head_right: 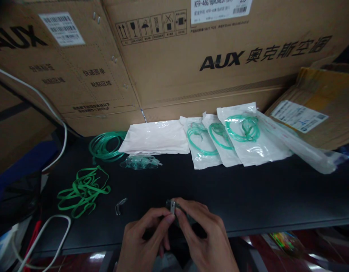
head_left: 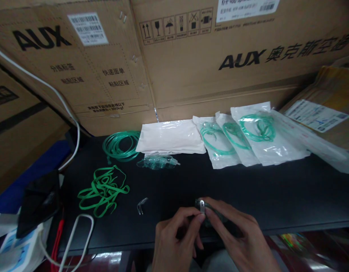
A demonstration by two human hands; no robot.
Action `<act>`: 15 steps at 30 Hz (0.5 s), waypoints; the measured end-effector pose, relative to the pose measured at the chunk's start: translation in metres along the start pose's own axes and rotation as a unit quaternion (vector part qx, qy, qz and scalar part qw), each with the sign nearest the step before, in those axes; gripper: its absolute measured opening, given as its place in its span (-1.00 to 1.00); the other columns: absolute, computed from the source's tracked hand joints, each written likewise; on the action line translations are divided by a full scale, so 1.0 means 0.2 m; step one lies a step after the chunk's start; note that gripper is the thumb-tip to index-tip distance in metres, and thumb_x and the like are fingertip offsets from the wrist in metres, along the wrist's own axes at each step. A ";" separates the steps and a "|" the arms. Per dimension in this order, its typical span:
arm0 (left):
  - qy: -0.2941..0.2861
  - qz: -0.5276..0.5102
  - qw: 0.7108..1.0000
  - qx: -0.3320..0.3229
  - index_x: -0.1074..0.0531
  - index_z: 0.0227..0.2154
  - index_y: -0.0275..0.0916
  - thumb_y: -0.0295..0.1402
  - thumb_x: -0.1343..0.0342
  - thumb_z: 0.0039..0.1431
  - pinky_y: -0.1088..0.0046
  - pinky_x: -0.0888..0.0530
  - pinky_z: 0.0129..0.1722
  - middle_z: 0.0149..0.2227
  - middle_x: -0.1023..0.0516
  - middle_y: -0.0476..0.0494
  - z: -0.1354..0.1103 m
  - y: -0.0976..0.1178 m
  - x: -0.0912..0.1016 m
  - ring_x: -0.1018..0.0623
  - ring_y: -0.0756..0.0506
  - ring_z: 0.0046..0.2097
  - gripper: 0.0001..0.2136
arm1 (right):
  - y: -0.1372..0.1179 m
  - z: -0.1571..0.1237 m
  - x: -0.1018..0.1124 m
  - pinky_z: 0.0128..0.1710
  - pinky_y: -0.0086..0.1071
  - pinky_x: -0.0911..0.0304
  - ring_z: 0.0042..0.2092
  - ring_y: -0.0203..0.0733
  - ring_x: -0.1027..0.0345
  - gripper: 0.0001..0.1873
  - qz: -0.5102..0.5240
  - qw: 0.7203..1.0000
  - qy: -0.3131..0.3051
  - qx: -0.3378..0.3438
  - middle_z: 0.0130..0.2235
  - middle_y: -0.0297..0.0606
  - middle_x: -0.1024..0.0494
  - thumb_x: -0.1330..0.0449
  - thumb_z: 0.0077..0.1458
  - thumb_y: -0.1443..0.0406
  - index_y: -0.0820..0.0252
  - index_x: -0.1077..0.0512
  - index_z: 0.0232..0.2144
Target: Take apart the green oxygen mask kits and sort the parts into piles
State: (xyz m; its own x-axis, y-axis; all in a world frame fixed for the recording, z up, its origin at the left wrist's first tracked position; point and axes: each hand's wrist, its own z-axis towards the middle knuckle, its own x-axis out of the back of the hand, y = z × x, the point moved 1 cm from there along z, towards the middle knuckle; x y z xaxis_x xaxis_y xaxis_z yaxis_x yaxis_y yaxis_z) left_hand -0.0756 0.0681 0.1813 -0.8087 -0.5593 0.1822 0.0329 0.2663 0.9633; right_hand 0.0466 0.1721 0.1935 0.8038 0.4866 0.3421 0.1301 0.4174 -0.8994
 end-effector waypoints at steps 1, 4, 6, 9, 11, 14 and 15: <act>0.003 -0.001 1.000 -0.001 -0.69 -0.28 -0.12 -0.12 -0.26 0.26 0.64 -0.32 -0.65 -0.69 -0.51 0.06 0.00 0.00 0.00 -0.40 0.06 -0.70 -0.79 | -0.01 0.00 0.00 -0.08 -0.52 -0.53 -0.13 -0.15 -0.70 -0.75 0.002 1.000 -0.005 0.003 -0.14 -0.27 -0.78 -0.32 0.19 0.36 -0.02 -0.72 -0.12; 0.007 -0.004 1.000 -0.004 -0.69 -0.29 -0.11 -0.13 -0.26 0.26 0.66 -0.31 -0.65 -0.70 -0.50 0.07 -0.01 0.00 0.00 -0.39 0.07 -0.71 -0.80 | -0.03 0.01 0.01 -0.09 -0.54 -0.53 -0.12 -0.16 -0.70 -0.70 0.010 1.000 -0.011 0.015 -0.12 -0.27 -0.78 -0.30 0.19 0.40 -0.02 -0.71 -0.09; 0.006 -0.007 1.000 -0.003 -0.69 -0.29 -0.11 -0.12 -0.25 0.27 0.66 -0.31 -0.66 -0.70 -0.50 0.07 -0.01 0.00 -0.01 -0.38 0.08 -0.71 -0.79 | -0.04 0.02 0.00 -0.10 -0.56 -0.53 -0.13 -0.16 -0.71 -0.68 0.014 1.000 -0.011 0.026 -0.12 -0.27 -0.78 -0.29 0.19 0.42 -0.01 -0.71 -0.08; 0.001 -0.010 1.000 -0.003 -0.69 -0.28 -0.12 -0.12 -0.24 0.28 0.68 -0.30 -0.67 -0.70 -0.49 0.08 -0.01 -0.01 -0.01 -0.37 0.09 -0.72 -0.78 | -0.03 0.01 0.00 -0.11 -0.58 -0.52 -0.13 -0.17 -0.71 -0.69 0.012 1.000 -0.010 0.025 -0.13 -0.26 -0.78 -0.29 0.19 0.42 0.01 -0.71 -0.10; -0.005 -0.009 1.000 -0.010 -0.68 -0.27 -0.12 -0.12 -0.22 0.30 0.69 -0.31 -0.67 -0.70 -0.49 0.08 -0.01 -0.02 -0.01 -0.38 0.09 -0.71 -0.77 | -0.01 0.00 0.00 -0.10 -0.56 -0.52 -0.12 -0.15 -0.70 -0.72 0.002 1.000 -0.014 0.010 -0.13 -0.23 -0.78 -0.29 0.21 0.39 0.03 -0.71 -0.09; -0.016 0.001 1.000 -0.026 -0.68 -0.27 -0.13 -0.11 -0.20 0.32 0.70 -0.34 -0.65 -0.70 -0.49 0.09 0.00 -0.04 0.00 -0.41 0.09 -0.70 -0.76 | 0.04 -0.01 -0.01 -0.06 -0.47 -0.54 -0.04 -0.09 -0.68 -0.75 -0.026 0.998 -0.045 -0.022 -0.09 -0.19 -0.76 -0.25 0.28 0.32 0.05 -0.69 -0.07; -0.021 0.007 0.999 -0.031 -0.67 -0.27 -0.12 -0.10 -0.20 0.32 0.70 -0.34 -0.65 -0.70 -0.50 0.09 0.00 -0.05 0.00 -0.42 0.09 -0.70 -0.75 | 0.04 -0.01 -0.01 -0.06 -0.44 -0.54 -0.03 -0.07 -0.67 -0.75 -0.032 0.997 -0.059 -0.029 -0.08 -0.18 -0.76 -0.23 0.31 0.30 0.06 -0.68 -0.06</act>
State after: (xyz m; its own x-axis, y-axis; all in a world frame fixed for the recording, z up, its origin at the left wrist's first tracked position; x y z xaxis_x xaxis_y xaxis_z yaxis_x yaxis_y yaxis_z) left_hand -0.0766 0.0658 0.1719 -0.8319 -0.5215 0.1895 0.0810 0.2238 0.9713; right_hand 0.0473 0.1739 0.1852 0.7188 0.5491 0.4264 0.2160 0.4067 -0.8877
